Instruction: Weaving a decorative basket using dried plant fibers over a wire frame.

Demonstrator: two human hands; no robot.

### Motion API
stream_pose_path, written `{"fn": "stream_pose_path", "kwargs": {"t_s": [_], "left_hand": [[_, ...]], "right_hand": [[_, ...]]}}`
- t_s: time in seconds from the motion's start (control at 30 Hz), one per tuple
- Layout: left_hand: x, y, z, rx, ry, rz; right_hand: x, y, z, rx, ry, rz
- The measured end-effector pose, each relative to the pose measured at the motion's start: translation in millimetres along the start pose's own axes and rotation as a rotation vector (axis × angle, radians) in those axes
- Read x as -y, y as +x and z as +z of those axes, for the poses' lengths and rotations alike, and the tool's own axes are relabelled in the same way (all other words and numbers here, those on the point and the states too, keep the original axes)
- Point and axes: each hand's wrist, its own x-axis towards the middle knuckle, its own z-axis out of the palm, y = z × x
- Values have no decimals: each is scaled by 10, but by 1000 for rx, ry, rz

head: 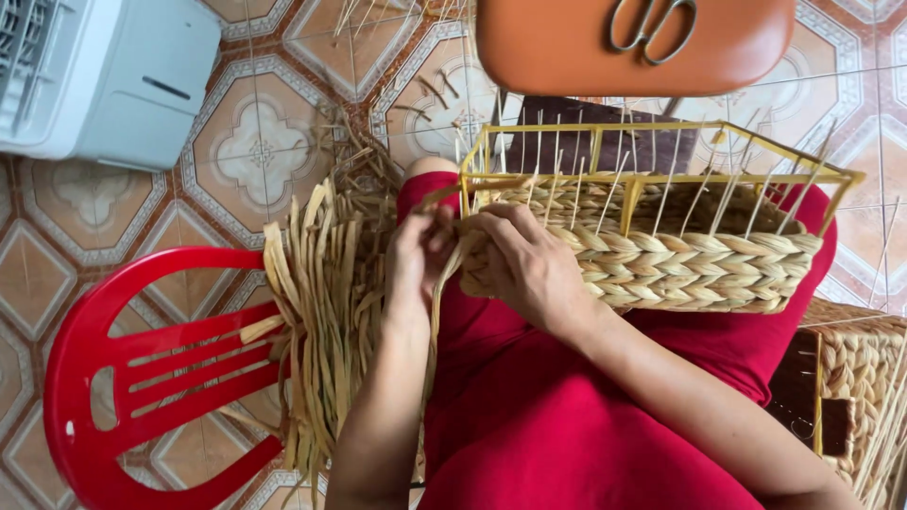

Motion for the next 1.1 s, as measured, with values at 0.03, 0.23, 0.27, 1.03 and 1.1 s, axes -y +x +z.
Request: {"fn": "stream_pose_path", "kwargs": {"t_s": [0.03,0.23,0.27,1.03,1.1], "left_hand": [[15,-46,-55,-11,-445,-151],[-302,-334,52,43,-226,32],[-277,-328,-23,31,-221,42],[-787,-330,127,334,1368,393],[-1033,-165,242,385,1320,386]], "right_hand": [[7,-8,-62,-30,161,18],[-43,-86,-275,-45,264,200],[-42,-72,-244,-40,277,190],[-73,149,107,66,179,104],[-107,99,164,66,149,114]]}}
